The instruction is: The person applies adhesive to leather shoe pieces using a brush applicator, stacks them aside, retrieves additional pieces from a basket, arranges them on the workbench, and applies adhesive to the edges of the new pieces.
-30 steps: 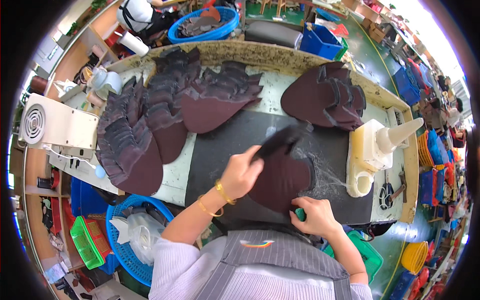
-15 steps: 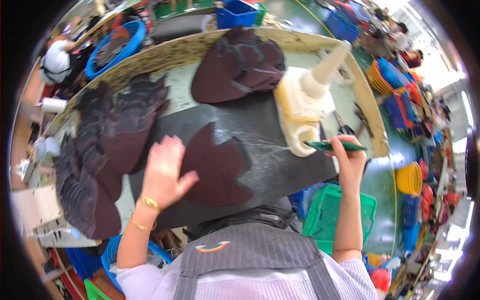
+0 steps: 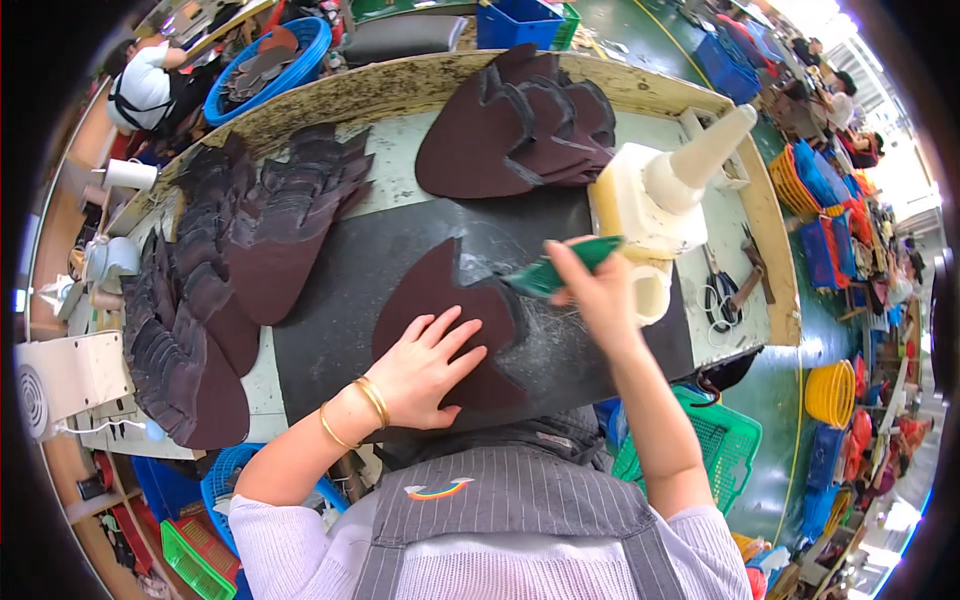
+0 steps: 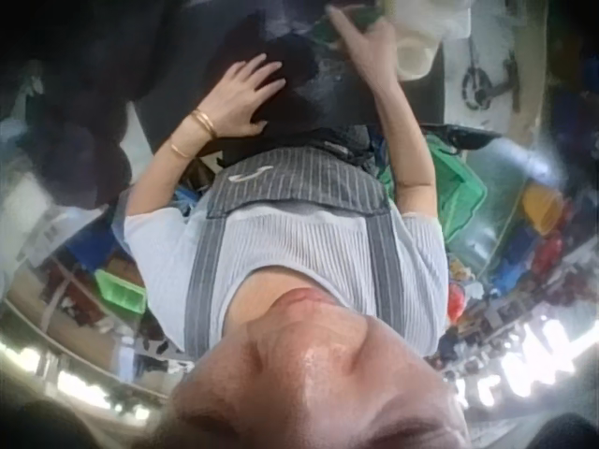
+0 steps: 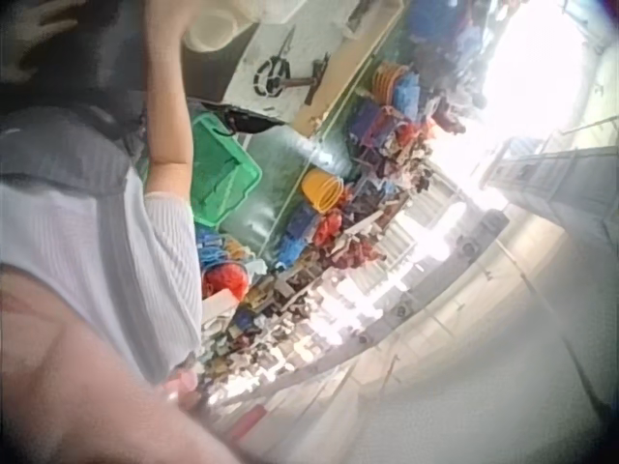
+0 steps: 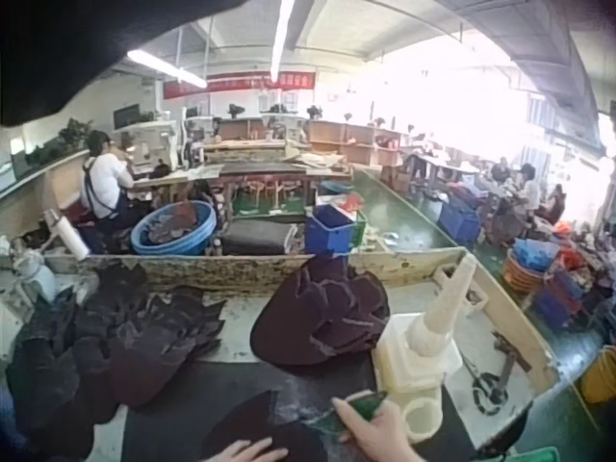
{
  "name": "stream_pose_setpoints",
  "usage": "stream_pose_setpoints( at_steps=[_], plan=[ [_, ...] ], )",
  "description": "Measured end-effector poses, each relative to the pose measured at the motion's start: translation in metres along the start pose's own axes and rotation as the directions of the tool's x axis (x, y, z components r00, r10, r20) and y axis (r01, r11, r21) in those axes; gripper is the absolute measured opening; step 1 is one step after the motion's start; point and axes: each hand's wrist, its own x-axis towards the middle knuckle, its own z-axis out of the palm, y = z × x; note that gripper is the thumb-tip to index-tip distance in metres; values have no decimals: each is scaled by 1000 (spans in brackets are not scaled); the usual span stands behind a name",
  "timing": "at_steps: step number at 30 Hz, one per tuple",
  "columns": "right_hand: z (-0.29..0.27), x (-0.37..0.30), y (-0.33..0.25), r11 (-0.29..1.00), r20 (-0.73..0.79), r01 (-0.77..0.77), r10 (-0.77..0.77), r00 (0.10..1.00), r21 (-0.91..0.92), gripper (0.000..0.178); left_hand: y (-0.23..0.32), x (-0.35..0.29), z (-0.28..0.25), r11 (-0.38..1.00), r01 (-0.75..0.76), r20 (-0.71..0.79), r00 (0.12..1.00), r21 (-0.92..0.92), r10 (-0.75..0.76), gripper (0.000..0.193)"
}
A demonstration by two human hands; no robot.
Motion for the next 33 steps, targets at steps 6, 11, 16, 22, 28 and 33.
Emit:
stream_pose_setpoints(
  at_steps=[6, 11, 16, 22, 28, 33],
  plan=[
    [21, 19, 10, 953, 0, 51, -53, 999, -299, 26, -18, -10, 10, 992, 73, -148, 985, -103, -88, 68],
    [21, 31, 30, 898, 85, 244, -229, 970, -367, 27, -22, -1, 14, 876, 475, -305, 824, -85, -477, 76],
    [34, 34, 23, 907, 130, 252, -220, 967, -337, 27, -47, 6, 4, 791, 469, -286, 755, -393, -590, 77],
    [-4, -34, 29, 973, 123, 102, -78, 989, -206, 14, -59, 15, 0, 723, 431, -261, 731, -540, -630, 66],
    [1, -53, 31, 984, 163, 29, -1, 987, -173, 13, -61, 10, 1, 717, 403, -254, 743, -569, -619, 59],
    [45, 5, 2, 990, 181, 117, -102, 978, -75, 18, -58, 6, 4, 686, 423, -235, 724, -592, -649, 60]
  ],
)
